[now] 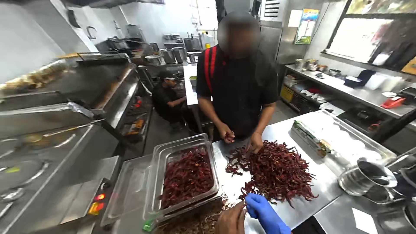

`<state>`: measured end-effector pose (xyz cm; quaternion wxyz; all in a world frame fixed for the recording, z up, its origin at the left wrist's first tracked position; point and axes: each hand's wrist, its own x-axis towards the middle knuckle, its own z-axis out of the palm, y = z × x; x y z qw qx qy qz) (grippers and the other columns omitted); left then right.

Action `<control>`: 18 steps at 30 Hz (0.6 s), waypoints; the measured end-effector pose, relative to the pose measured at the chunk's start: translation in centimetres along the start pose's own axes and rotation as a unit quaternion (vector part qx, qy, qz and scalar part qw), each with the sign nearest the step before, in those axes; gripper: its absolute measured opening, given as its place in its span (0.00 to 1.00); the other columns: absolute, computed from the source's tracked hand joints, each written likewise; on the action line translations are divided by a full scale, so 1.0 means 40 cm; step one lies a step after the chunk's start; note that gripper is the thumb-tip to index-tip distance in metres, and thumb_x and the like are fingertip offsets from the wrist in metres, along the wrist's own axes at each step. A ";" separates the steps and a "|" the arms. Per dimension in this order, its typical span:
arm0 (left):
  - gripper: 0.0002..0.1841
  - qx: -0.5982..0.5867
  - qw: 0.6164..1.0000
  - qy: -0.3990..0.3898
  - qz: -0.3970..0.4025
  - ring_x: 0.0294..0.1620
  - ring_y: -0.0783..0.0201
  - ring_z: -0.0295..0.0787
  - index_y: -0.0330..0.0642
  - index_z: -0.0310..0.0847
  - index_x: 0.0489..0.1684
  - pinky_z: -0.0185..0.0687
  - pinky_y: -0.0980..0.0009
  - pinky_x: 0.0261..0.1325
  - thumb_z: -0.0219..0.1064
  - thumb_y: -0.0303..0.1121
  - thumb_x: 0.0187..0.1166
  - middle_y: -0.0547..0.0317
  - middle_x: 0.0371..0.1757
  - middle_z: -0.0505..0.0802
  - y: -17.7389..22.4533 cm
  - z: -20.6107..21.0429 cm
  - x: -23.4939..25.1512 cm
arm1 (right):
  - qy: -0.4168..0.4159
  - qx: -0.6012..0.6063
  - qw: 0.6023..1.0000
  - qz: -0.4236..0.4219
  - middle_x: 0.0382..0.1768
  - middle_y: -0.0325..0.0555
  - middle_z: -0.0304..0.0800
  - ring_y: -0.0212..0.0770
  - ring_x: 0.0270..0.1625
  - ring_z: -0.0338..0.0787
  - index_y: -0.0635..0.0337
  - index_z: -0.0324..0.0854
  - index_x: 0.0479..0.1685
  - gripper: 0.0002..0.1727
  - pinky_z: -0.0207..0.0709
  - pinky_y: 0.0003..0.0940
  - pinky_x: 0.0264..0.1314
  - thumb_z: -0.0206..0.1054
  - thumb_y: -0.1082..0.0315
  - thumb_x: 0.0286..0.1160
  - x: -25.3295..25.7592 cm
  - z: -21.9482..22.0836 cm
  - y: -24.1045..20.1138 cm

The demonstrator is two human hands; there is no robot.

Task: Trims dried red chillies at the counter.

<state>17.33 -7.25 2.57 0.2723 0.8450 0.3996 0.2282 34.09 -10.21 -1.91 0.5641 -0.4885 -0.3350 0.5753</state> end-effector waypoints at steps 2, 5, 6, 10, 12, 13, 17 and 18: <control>0.16 0.008 1.000 0.015 0.009 0.46 0.53 0.96 0.41 0.93 0.55 0.87 0.46 0.58 0.61 0.40 0.87 0.55 0.44 0.98 -0.012 -0.005 0.000 | -0.001 0.005 1.000 0.005 0.18 0.29 0.68 0.26 0.21 0.67 0.51 0.77 0.27 0.15 0.62 0.25 0.26 0.58 0.59 0.87 -0.012 0.007 0.006; 0.16 0.062 0.997 -0.020 0.032 0.45 0.53 0.95 0.43 0.92 0.48 0.84 0.45 0.58 0.57 0.40 0.87 0.55 0.41 0.97 -0.020 -0.006 0.000 | -0.014 0.017 0.999 0.035 0.18 0.29 0.68 0.26 0.21 0.67 0.50 0.77 0.28 0.19 0.61 0.23 0.25 0.54 0.54 0.90 -0.036 0.020 0.025; 0.16 0.072 0.996 -0.030 0.036 0.45 0.52 0.94 0.43 0.92 0.47 0.83 0.45 0.58 0.57 0.39 0.87 0.54 0.42 0.96 -0.026 -0.001 0.001 | -0.022 0.029 0.998 0.052 0.18 0.29 0.67 0.26 0.20 0.66 0.50 0.76 0.28 0.21 0.61 0.23 0.25 0.53 0.51 0.91 -0.041 0.025 0.033; 0.17 0.089 0.995 0.009 0.046 0.43 0.52 0.94 0.43 0.92 0.43 0.86 0.46 0.51 0.55 0.40 0.85 0.55 0.41 0.96 -0.044 0.039 -0.006 | -0.014 0.064 0.990 0.129 0.13 0.29 0.63 0.27 0.16 0.63 0.48 0.70 0.18 0.30 0.56 0.24 0.19 0.50 0.43 0.92 -0.052 0.046 0.055; 0.17 0.086 0.994 0.035 0.052 0.36 0.55 0.93 0.42 0.92 0.38 0.88 0.51 0.41 0.56 0.40 0.82 0.56 0.34 0.94 -0.051 0.069 -0.023 | 0.007 0.098 0.985 0.141 0.13 0.28 0.62 0.27 0.15 0.61 0.48 0.69 0.17 0.28 0.55 0.24 0.19 0.53 0.47 0.91 -0.063 0.053 0.062; 0.16 0.085 0.994 0.044 0.056 0.31 0.57 0.92 0.42 0.91 0.34 0.89 0.54 0.35 0.57 0.40 0.80 0.57 0.30 0.92 -0.052 0.079 -0.031 | 0.018 0.100 0.986 0.135 0.13 0.28 0.62 0.26 0.15 0.62 0.49 0.71 0.17 0.26 0.56 0.24 0.19 0.55 0.49 0.90 -0.066 0.054 0.070; 0.13 0.126 0.985 0.020 0.114 0.20 0.57 0.89 0.41 0.88 0.27 0.84 0.56 0.20 0.62 0.37 0.74 0.57 0.20 0.88 -0.065 0.090 -0.045 | 0.054 -0.252 0.966 0.000 0.15 0.38 0.72 0.37 0.21 0.75 0.56 0.76 0.15 0.29 0.67 0.39 0.27 0.53 0.51 0.89 -0.069 0.034 0.100; 0.11 0.138 0.980 -0.003 0.141 0.20 0.56 0.89 0.41 0.88 0.27 0.84 0.56 0.20 0.63 0.36 0.73 0.56 0.21 0.88 -0.076 0.090 -0.050 | 0.062 -0.404 0.911 -0.050 0.16 0.43 0.76 0.43 0.24 0.80 0.56 0.77 0.16 0.28 0.71 0.46 0.29 0.52 0.52 0.88 -0.076 0.028 0.103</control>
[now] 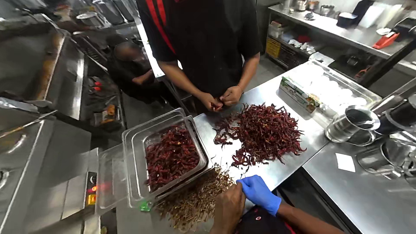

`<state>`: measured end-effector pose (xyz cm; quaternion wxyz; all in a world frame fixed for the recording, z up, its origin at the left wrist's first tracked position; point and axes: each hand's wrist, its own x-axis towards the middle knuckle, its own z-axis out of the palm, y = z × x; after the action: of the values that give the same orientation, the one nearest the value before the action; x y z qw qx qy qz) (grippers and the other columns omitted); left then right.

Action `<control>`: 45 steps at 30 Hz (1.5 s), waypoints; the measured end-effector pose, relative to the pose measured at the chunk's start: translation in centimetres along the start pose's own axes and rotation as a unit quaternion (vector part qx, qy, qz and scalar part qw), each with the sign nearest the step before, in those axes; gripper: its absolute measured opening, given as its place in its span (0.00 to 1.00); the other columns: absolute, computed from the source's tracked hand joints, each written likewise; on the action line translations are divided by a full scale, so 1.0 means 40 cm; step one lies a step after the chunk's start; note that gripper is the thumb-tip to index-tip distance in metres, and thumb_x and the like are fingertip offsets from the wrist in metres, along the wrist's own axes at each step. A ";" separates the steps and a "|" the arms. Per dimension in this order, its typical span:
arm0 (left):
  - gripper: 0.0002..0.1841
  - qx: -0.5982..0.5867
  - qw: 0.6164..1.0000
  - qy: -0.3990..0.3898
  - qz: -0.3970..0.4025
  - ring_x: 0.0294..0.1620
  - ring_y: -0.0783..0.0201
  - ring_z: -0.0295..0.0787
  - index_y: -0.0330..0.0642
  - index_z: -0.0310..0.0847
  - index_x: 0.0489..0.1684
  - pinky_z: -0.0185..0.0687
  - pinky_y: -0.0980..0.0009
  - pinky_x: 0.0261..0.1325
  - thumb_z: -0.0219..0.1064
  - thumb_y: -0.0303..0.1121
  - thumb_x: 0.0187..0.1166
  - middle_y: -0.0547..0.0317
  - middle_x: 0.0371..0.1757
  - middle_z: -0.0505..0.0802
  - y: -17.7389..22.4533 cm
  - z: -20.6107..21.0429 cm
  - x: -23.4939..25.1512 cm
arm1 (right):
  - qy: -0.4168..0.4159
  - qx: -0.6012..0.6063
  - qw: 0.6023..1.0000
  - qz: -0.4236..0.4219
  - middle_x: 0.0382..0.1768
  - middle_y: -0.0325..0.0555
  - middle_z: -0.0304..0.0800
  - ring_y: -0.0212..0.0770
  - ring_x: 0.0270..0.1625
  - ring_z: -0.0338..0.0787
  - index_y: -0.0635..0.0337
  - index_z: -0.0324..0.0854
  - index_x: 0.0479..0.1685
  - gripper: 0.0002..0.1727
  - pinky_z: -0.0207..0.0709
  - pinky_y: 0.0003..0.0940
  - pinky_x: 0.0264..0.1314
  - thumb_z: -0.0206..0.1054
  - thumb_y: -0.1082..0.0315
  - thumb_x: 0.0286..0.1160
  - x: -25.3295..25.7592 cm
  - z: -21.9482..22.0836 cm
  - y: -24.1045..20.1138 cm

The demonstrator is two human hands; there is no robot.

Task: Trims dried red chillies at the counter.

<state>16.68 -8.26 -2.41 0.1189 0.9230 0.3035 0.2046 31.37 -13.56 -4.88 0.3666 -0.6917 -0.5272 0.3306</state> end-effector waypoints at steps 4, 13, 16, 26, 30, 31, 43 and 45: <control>0.10 -0.005 0.995 -0.080 0.064 0.22 0.58 0.89 0.43 0.87 0.31 0.85 0.58 0.21 0.62 0.35 0.77 0.57 0.25 0.89 -0.021 -0.020 -0.036 | -0.024 -0.208 0.972 -0.104 0.19 0.48 0.84 0.51 0.28 0.89 0.56 0.80 0.20 0.23 0.77 0.55 0.30 0.54 0.55 0.82 -0.035 0.012 0.052; 0.37 0.106 0.981 0.071 -0.150 0.93 0.35 0.51 0.41 0.53 0.94 0.44 0.35 0.91 0.55 0.50 0.87 0.39 0.93 0.60 -0.208 -0.318 0.150 | -0.145 0.245 0.938 0.198 0.23 0.34 0.79 0.30 0.25 0.74 0.58 0.86 0.32 0.23 0.70 0.29 0.32 0.55 0.52 0.90 -0.030 -0.005 0.132; 0.25 -0.025 0.997 0.024 -0.067 0.78 0.47 0.79 0.39 0.75 0.80 0.74 0.46 0.80 0.61 0.40 0.87 0.45 0.79 0.82 -0.129 -0.149 0.131 | -0.094 0.366 0.896 0.233 0.21 0.35 0.77 0.29 0.22 0.72 0.58 0.86 0.37 0.22 0.66 0.25 0.26 0.52 0.54 0.92 -0.025 -0.048 0.132; 0.11 -0.081 0.985 -0.134 -0.071 0.61 0.46 0.86 0.44 0.90 0.52 0.86 0.44 0.59 0.72 0.36 0.77 0.48 0.62 0.88 -0.131 0.221 0.130 | -0.017 0.600 0.725 0.337 0.33 0.42 0.87 0.34 0.32 0.85 0.57 0.82 0.51 0.28 0.78 0.28 0.35 0.39 0.48 0.95 -0.067 -0.079 0.173; 0.13 -0.035 0.986 -0.157 -0.040 0.60 0.45 0.86 0.42 0.91 0.49 0.84 0.46 0.60 0.71 0.41 0.79 0.47 0.57 0.89 -0.123 0.283 0.141 | -0.004 0.598 0.730 0.332 0.33 0.43 0.87 0.36 0.34 0.87 0.58 0.82 0.48 0.29 0.81 0.31 0.39 0.39 0.47 0.95 -0.058 -0.070 0.181; 0.12 -0.034 0.986 -0.159 -0.042 0.60 0.45 0.86 0.41 0.91 0.48 0.85 0.46 0.60 0.70 0.40 0.79 0.46 0.58 0.89 -0.116 0.289 0.148 | -0.002 0.590 0.739 0.326 0.32 0.43 0.87 0.37 0.33 0.87 0.58 0.82 0.49 0.29 0.81 0.31 0.39 0.40 0.47 0.95 -0.055 -0.073 0.178; 0.04 -0.415 0.887 -0.029 -0.200 0.36 0.64 0.88 0.49 0.93 0.35 0.88 0.66 0.37 0.80 0.33 0.67 0.61 0.46 0.93 -0.054 0.155 0.074 | 0.035 0.352 0.921 0.161 0.28 0.42 0.83 0.36 0.29 0.80 0.56 0.87 0.42 0.18 0.76 0.32 0.35 0.59 0.52 0.89 0.000 -0.036 0.107; 0.08 -0.444 0.871 -0.053 -0.201 0.40 0.63 0.90 0.42 0.94 0.41 0.91 0.67 0.42 0.80 0.33 0.69 0.55 0.49 0.92 -0.050 0.124 0.051 | 0.042 0.332 0.937 0.102 0.25 0.41 0.81 0.35 0.27 0.79 0.60 0.85 0.38 0.17 0.74 0.31 0.32 0.58 0.58 0.88 0.003 -0.028 0.105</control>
<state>19.38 -5.94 -6.88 0.5707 0.7013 0.3531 0.2405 34.38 -14.35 -7.93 0.5614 -0.5939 -0.2983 0.4932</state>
